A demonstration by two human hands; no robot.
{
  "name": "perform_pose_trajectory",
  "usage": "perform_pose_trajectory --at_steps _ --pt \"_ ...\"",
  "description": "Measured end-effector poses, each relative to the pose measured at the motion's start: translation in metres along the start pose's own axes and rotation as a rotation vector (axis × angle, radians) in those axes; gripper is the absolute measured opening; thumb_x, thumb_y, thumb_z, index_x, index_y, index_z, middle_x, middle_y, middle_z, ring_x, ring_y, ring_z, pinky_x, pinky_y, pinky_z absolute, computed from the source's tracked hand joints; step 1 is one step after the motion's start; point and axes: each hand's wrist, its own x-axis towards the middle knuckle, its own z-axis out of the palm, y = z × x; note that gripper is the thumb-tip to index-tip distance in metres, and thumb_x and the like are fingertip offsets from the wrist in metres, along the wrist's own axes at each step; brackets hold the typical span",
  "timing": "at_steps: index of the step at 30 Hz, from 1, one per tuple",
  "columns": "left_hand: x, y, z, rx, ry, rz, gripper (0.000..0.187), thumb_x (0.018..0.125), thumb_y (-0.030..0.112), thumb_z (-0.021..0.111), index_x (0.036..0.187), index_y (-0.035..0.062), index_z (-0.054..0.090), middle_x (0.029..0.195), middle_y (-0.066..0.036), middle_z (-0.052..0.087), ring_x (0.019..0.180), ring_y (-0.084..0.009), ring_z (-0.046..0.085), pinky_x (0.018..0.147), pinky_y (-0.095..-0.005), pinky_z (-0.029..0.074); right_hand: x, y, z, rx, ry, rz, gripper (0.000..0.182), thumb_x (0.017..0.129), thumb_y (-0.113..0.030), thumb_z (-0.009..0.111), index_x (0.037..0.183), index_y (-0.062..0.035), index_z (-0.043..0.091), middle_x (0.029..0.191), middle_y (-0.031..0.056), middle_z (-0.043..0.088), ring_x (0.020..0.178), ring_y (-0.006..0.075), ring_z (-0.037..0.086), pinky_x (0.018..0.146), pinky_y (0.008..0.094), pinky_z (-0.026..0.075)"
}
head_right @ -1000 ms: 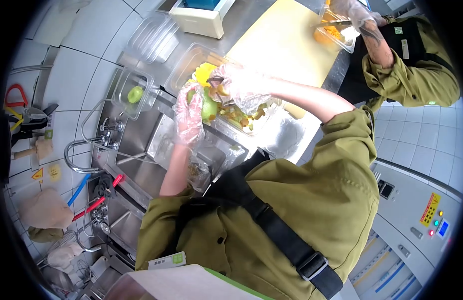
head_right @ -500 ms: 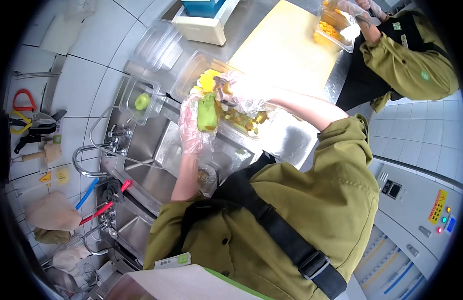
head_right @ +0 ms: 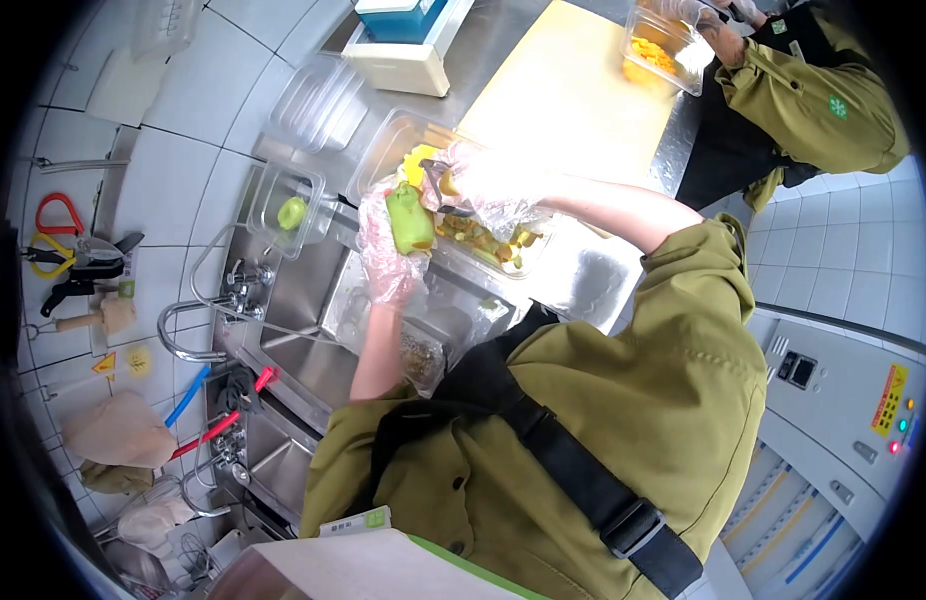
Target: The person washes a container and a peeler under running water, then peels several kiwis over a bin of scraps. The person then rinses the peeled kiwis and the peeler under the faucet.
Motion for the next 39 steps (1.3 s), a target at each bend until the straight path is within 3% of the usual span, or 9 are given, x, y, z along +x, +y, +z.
perform_pose_trajectory --at_steps 6,9,15,18,23,26,33,36,39 --pt "0.002 0.004 0.006 -0.341 0.018 -0.103 0.027 0.093 0.014 0.037 0.113 -0.0007 0.048 0.115 -0.015 0.051 0.11 -0.0267 0.047 0.096 -0.0353 0.033 -0.001 0.005 0.0 -0.134 -0.035 0.05 0.027 0.074 -0.025 0.064 0.091 -0.0039 0.057 0.081 0.0047 0.057 0.076 0.0115 0.051 0.068 0.0257 0.041" --pt "0.003 0.008 0.009 -0.401 0.018 -0.161 0.027 0.093 0.014 0.038 0.114 -0.0007 0.047 0.115 -0.014 0.051 0.11 -0.0264 0.047 0.096 -0.0351 0.033 -0.004 0.003 0.002 -0.407 0.008 0.184 0.038 0.078 -0.034 0.063 0.101 -0.0043 0.055 0.09 0.0099 0.058 0.082 0.0177 0.053 0.075 0.0303 0.043" --pt "0.002 0.027 0.012 -0.304 -0.01 -0.172 0.034 0.095 0.03 0.036 0.12 0.0081 0.044 0.114 -0.006 0.049 0.104 -0.0163 0.049 0.086 -0.0303 0.043 -0.003 0.007 0.007 -0.145 0.039 0.054 0.029 0.076 -0.027 0.062 0.093 -0.0043 0.056 0.083 0.0071 0.056 0.076 0.0149 0.051 0.07 0.0287 0.042" --pt "0.009 0.036 0.014 -0.771 0.15 -0.547 0.034 0.093 0.033 0.037 0.119 0.0113 0.045 0.111 -0.006 0.05 0.101 -0.0164 0.05 0.079 -0.0297 0.047 -0.007 0.011 0.003 -0.011 0.044 0.006 0.029 0.076 -0.026 0.061 0.094 -0.0042 0.057 0.083 0.0078 0.057 0.076 0.0154 0.052 0.07 0.0289 0.042" --pt "0.002 0.022 0.01 -0.417 -0.034 -0.298 0.052 0.073 0.02 0.067 0.12 0.0121 0.044 0.111 -0.005 0.049 0.099 -0.0182 0.05 0.076 -0.0298 0.048 -0.007 0.008 0.001 -0.202 0.066 0.044 0.029 0.075 -0.025 0.06 0.095 -0.004 0.058 0.083 0.0088 0.057 0.076 0.0161 0.053 0.071 0.0293 0.043" --pt "0.007 0.017 0.001 -0.365 -0.186 -0.072 0.073 0.057 0.01 0.078 0.122 0.0095 0.043 0.112 -0.005 0.049 0.107 -0.0199 0.046 0.088 -0.0323 0.042 -0.004 0.003 0.007 -0.319 0.058 0.026 0.029 0.075 -0.024 0.059 0.095 -0.0038 0.059 0.083 0.0095 0.057 0.077 0.0165 0.053 0.072 0.0295 0.043" --pt "0.007 0.034 -0.014 -0.533 -0.305 -0.285 0.067 0.057 0.008 0.075 0.118 0.0072 0.046 0.109 -0.007 0.052 0.101 -0.0178 0.05 0.088 -0.0304 0.041 0.011 0.006 0.007 -0.535 -0.072 0.067 0.036 0.077 -0.029 0.057 0.103 -0.0043 0.058 0.089 0.0145 0.059 0.083 0.0202 0.058 0.075 0.032 0.046" --pt "0.004 0.003 -0.009 -0.654 -0.248 -0.185 0.064 0.061 0.005 0.071 0.119 0.0064 0.044 0.108 -0.008 0.053 0.09 -0.0168 0.056 0.075 -0.0282 0.05 0.001 -0.001 0.009 -0.179 0.008 0.003 0.017 0.074 -0.016 0.059 0.08 0.0002 0.059 0.067 0.0007 0.054 0.066 0.0078 0.05 0.061 0.0242 0.042" --pt "-0.005 -0.002 -0.021 -1.26 -0.32 -0.554 0.059 0.062 0.009 0.067 0.117 0.0074 0.045 0.104 -0.006 0.054 0.084 -0.0174 0.058 0.07 -0.0272 0.052 -0.014 0.023 0.002 0.54 0.259 0.001 0.019 0.078 -0.018 0.059 0.083 0.0008 0.06 0.07 0.0041 0.058 0.073 0.0111 0.057 0.067 0.0253 0.046"
